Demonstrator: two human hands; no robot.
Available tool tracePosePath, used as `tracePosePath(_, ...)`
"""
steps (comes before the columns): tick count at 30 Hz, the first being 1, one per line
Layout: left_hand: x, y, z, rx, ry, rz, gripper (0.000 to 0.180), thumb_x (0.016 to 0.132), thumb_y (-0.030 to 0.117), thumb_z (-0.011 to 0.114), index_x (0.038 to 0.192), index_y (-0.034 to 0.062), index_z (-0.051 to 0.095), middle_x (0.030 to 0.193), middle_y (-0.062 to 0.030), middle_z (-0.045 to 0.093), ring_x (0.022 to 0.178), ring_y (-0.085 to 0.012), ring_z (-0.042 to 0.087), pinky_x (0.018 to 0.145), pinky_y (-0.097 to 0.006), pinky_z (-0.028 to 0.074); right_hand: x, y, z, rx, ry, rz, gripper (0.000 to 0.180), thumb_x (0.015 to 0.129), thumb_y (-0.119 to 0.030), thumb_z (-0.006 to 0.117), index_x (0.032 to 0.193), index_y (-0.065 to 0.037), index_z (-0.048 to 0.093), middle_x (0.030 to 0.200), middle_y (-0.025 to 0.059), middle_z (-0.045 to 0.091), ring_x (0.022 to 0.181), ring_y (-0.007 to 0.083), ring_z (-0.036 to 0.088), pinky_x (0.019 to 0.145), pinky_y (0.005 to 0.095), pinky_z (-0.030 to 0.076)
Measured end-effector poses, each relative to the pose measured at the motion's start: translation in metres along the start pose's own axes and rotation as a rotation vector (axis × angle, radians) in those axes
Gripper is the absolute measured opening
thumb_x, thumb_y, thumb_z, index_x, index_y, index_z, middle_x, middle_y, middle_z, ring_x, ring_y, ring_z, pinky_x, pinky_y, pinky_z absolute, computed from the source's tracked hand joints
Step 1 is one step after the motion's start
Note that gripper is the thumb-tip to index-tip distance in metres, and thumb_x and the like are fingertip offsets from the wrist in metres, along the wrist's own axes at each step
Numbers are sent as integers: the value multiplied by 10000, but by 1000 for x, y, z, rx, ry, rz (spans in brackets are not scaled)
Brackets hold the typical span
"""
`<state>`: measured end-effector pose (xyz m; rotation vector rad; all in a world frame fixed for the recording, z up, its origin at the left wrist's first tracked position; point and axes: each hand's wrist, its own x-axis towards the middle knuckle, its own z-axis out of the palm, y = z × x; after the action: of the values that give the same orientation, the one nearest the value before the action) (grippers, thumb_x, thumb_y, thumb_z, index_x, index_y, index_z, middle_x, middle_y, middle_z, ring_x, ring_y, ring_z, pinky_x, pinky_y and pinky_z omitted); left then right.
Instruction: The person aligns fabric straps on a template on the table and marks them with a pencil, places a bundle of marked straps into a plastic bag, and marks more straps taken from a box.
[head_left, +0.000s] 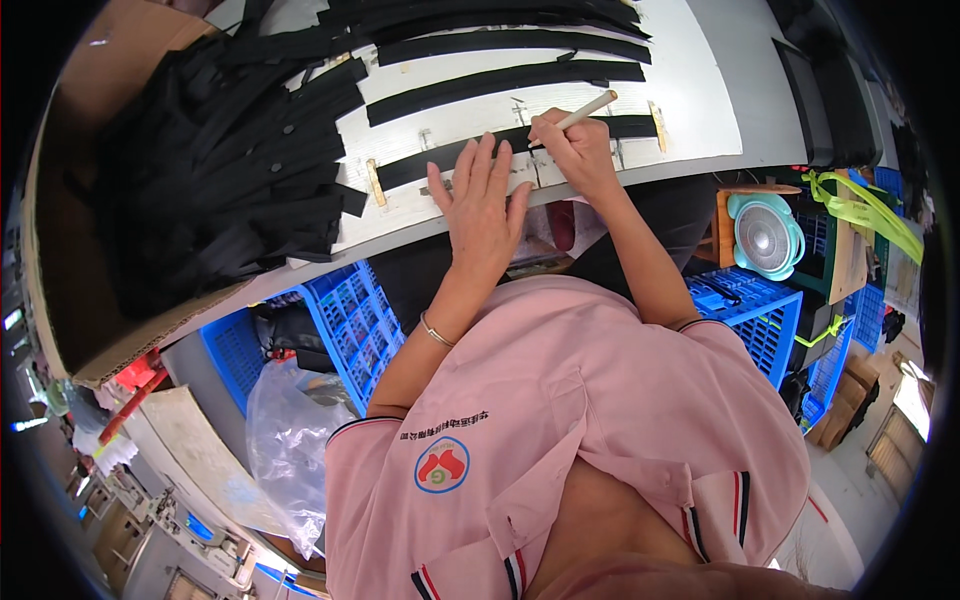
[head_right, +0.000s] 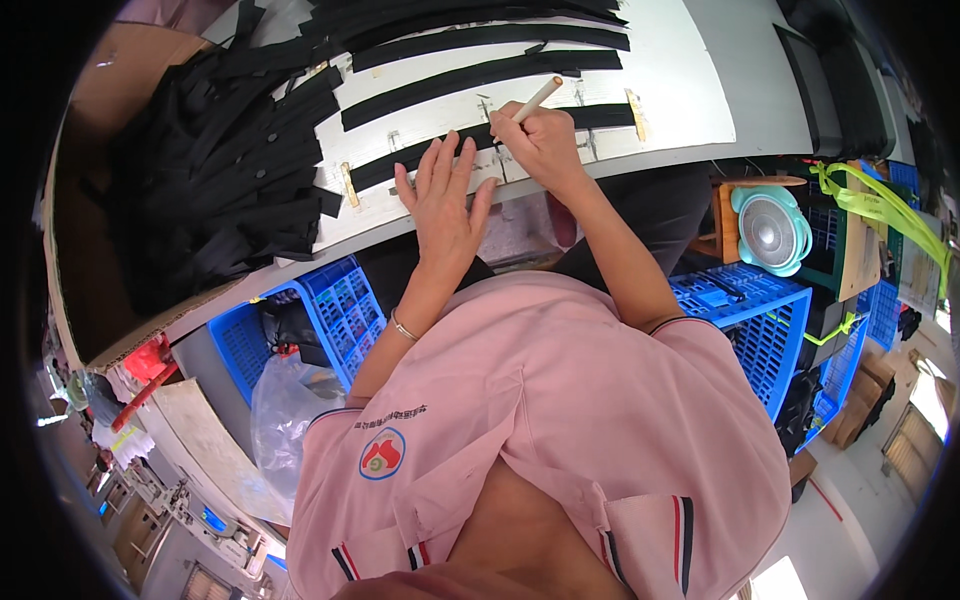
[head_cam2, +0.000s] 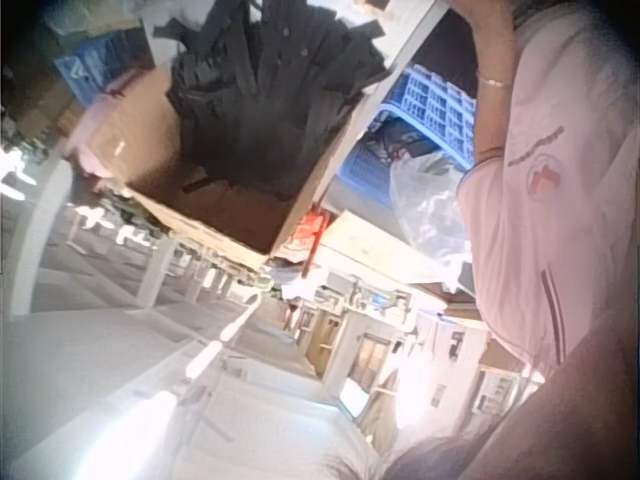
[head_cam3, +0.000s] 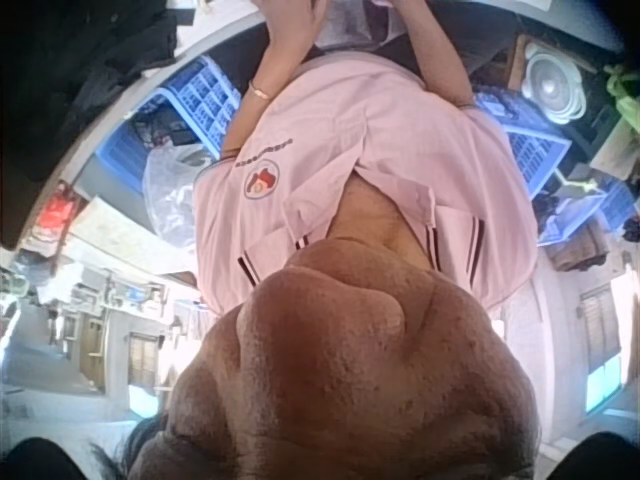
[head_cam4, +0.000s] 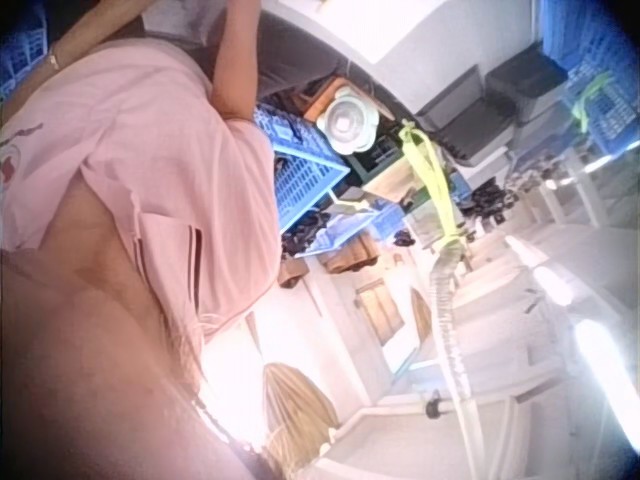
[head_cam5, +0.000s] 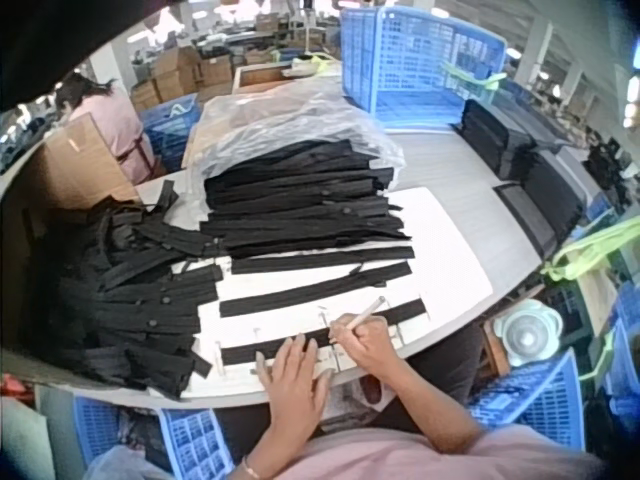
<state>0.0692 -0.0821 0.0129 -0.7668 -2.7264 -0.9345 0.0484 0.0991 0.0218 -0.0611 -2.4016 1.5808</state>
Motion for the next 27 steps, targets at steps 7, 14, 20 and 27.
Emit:
tracePosePath(7,1,1,1,11,12,12,515,926,277,696,1372,39,600,1454,-127,539,1391,-295,449,1195,-621,81,1,4,-1,-61,-35,-11,279,993,-186,624,832,22,716,666,54,650,635,77,576,583,268,460)
tracePosePath(14,1,1,0,57,-3,13,523,937,290,693,1387,46,591,1479,-129,525,1395,-297,446,1199,-620,86,-4,-5,-30,205,84,61,233,957,-65,573,797,48,698,757,44,687,669,73,586,604,244,458)
tracePosePath(20,1,3,-2,55,-11,25,519,933,275,699,1384,41,591,1485,-137,520,1402,-313,439,1204,-607,83,-1,26,-89,84,271,186,292,1025,-167,578,855,23,720,798,32,667,676,59,519,620,218,403)
tracePosePath(27,26,28,16,-90,26,49,395,924,215,704,1275,41,657,1417,-143,571,1356,-328,476,1198,-580,167,-5,41,-88,134,250,140,268,1025,-171,604,883,17,731,771,17,649,687,54,511,625,225,400)
